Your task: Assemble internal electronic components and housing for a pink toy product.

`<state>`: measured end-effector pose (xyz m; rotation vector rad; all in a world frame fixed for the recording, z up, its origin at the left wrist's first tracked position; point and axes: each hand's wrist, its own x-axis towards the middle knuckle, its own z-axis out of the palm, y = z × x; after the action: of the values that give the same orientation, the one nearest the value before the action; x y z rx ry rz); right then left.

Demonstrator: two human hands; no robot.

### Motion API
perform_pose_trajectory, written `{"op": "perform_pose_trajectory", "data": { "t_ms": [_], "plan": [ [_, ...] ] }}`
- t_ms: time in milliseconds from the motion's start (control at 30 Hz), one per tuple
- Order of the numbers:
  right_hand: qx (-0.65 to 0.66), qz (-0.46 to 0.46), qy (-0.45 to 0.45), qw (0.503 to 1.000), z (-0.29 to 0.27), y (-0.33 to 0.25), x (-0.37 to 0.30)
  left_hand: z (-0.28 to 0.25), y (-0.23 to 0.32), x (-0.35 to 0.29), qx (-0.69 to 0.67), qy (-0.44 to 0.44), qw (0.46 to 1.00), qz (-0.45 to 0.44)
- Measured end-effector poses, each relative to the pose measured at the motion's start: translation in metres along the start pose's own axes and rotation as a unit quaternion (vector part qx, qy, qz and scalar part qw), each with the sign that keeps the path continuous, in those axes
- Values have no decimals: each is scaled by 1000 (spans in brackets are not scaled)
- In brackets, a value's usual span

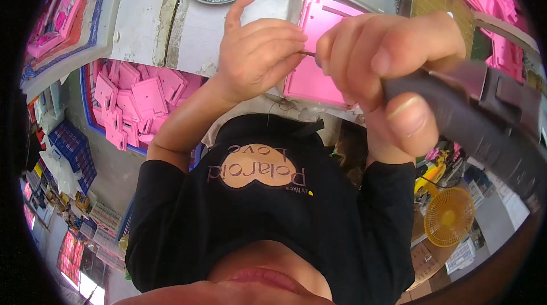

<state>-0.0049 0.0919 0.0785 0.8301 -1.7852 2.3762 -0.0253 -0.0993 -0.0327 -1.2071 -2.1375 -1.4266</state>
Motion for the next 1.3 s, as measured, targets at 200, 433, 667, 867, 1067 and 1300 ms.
{"op": "perform_pose_trajectory", "data": {
  "t_ms": [200, 433, 667, 867, 1067, 1300],
  "plan": [
    [-9, -42, 35, 998, -17, 18, 14, -28, -40, 28, 117, 36, 992, -10],
    [-29, -10, 138, 990, -45, 60, 18, -63, -75, 28, 295, -51, 938, -177],
    [-67, -7, 124, 990, -41, 72, 20, -60, -84, 23, 267, 3, 945, -189],
    [-72, 4, 139, 988, -39, 80, 17, -59, -88, 24, 290, -23, 936, -197],
    [-8, -8, 117, 993, -27, 46, 7, -55, -90, 27, 287, 7, 949, -127],
    [-27, 5, 96, 995, -27, 67, -3, -45, -61, 19, 115, 13, 987, -108]
  ]
}}
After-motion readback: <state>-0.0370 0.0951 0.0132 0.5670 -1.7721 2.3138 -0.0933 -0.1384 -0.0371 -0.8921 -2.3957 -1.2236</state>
